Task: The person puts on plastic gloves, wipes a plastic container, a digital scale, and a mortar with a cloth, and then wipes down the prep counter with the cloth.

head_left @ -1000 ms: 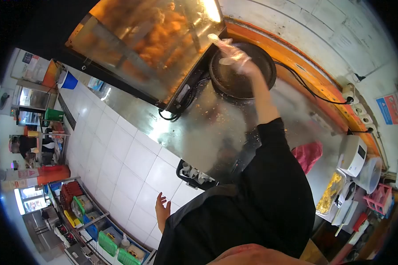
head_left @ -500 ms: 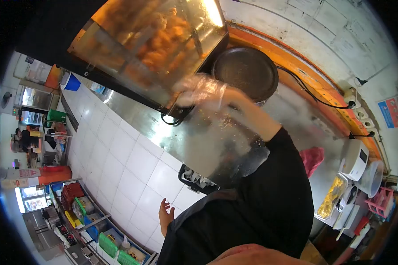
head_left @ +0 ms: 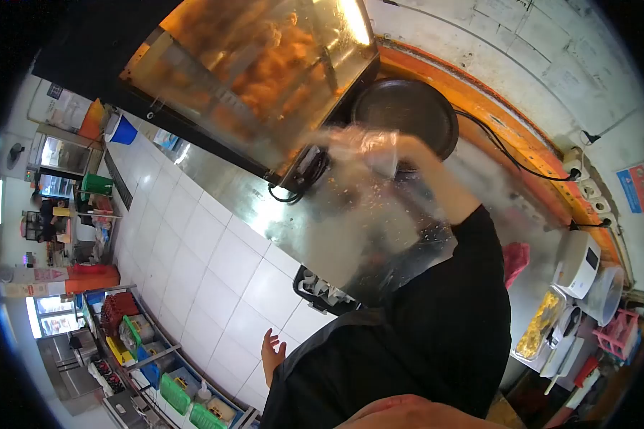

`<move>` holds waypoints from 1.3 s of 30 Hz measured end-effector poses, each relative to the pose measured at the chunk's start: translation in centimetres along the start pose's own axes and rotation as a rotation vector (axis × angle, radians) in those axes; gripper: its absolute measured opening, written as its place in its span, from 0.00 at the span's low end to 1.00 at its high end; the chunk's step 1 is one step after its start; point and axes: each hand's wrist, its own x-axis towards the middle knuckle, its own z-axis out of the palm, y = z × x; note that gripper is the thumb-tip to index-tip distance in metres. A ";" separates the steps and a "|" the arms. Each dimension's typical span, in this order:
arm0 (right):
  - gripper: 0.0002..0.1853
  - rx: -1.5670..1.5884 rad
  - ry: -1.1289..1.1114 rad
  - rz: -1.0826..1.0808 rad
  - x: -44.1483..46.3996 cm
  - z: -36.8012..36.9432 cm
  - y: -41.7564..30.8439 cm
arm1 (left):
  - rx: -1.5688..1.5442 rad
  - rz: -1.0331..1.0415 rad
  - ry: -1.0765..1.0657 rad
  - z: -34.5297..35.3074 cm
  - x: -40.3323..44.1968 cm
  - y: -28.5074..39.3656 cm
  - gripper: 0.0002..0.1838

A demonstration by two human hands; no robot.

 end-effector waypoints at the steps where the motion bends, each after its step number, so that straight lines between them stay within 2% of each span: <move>1: 0.33 -0.200 0.030 0.019 -1.0 -1.2 1.5 | 0.021 -0.009 0.016 -0.4 0.0 0.0 0.34; 2: 0.34 -0.470 0.049 0.075 -1.9 -1.7 3.4 | 0.024 -0.011 0.024 -0.6 -0.1 -1.2 0.34; 3: 0.35 -0.776 0.079 0.227 -2.8 -1.7 5.6 | -0.004 -0.015 0.030 -0.5 -0.2 -3.0 0.34; 5: 0.34 -0.716 0.176 0.925 -4.3 0.0 7.9 | -0.034 -0.008 0.034 -0.1 0.3 -5.2 0.34; 6: 0.35 -0.661 0.202 1.063 -3.8 0.9 8.3 | -0.034 -0.019 0.019 -0.1 0.4 -5.8 0.34; 7: 0.35 -0.528 0.180 0.964 -2.1 2.1 7.2 | -0.041 -0.026 0.004 0.3 0.9 -6.1 0.34; 9: 0.37 -0.159 0.020 0.587 0.9 4.8 3.5 | -0.023 -0.007 -0.037 0.6 1.1 -4.3 0.35; 11: 0.38 -0.072 0.011 0.244 1.3 6.5 0.7 | 0.005 0.009 -0.068 0.2 1.1 -1.4 0.35; 13: 0.39 -0.021 0.165 0.198 0.5 2.9 -1.6 | -0.023 0.000 -0.014 0.4 0.7 0.9 0.35; 15: 0.41 0.035 0.323 0.144 0.1 -0.3 -3.7 | -0.024 -0.017 -0.018 0.5 0.7 -0.6 0.34; 16: 0.42 -0.223 0.309 0.369 -1.1 -3.1 -1.0 | -0.030 -0.028 -0.018 0.4 1.0 -1.4 0.34; 17: 0.42 -0.290 0.326 0.642 -3.3 -3.8 1.7 | -0.029 -0.025 -0.013 0.2 1.0 -2.3 0.34; 19: 0.43 -0.768 0.750 1.154 -6.9 0.1 9.0 | -0.034 0.012 -0.011 0.1 0.9 -4.1 0.34; 22: 0.44 -0.724 0.647 1.187 -3.7 -0.2 10.1 | 0.005 0.029 -0.015 0.0 1.5 -4.4 0.34; 23: 0.43 -0.363 0.201 1.096 -0.8 -0.5 10.0 | 0.011 0.033 -0.022 0.2 1.5 -4.3 0.34; 24: 0.40 -0.261 -0.050 0.742 0.2 0.2 8.6 | 0.012 0.034 -0.025 0.5 1.4 -4.1 0.34; 25: 0.36 -0.068 -0.275 0.396 1.3 0.9 7.0 | -0.009 0.017 -0.022 0.7 1.2 -3.7 0.34; 27: 0.28 0.228 -0.580 -0.215 0.9 2.5 2.3 | -0.028 -0.001 -0.010 0.4 1.4 -4.1 0.34; 29: 0.28 0.601 -0.855 -0.265 0.6 1.3 1.5 | -0.052 -0.058 -0.051 0.7 0.9 -6.6 0.35; 31: 0.34 0.767 -0.721 -0.211 -0.3 -0.1 3.2 | -0.026 -0.067 -0.059 1.0 0.4 -8.9 0.35; 33: 0.37 -0.009 -0.248 -0.003 -1.0 -3.1 7.5 | -0.137 -0.035 -0.024 0.7 0.2 -10.3 0.35; 34: 0.43 -0.052 -0.142 0.619 -1.7 -5.0 8.1 | -0.138 -0.035 -0.021 0.5 0.1 -10.4 0.35; 35: 0.43 -0.372 0.031 0.913 -2.4 -5.2 10.8 | -0.076 -0.056 0.000 0.1 0.0 -9.7 0.35; 36: 0.43 -0.640 0.264 1.072 -3.1 -3.5 12.4 | -0.015 -0.075 0.021 -0.1 0.0 -8.7 0.35; 37: 0.42 -0.686 0.332 1.107 -2.9 -2.9 11.9 | -0.015 -0.072 0.022 0.0 -0.2 -8.1 0.35; 38: 0.42 -0.638 0.273 1.077 -2.0 -2.0 11.4 | 0.008 -0.039 -0.004 0.0 0.0 -7.4 0.35; 39: 0.42 -0.496 0.118 0.955 -0.3 -1.4 9.7 | 0.033 -0.005 -0.033 -0.2 0.4 -7.0 0.35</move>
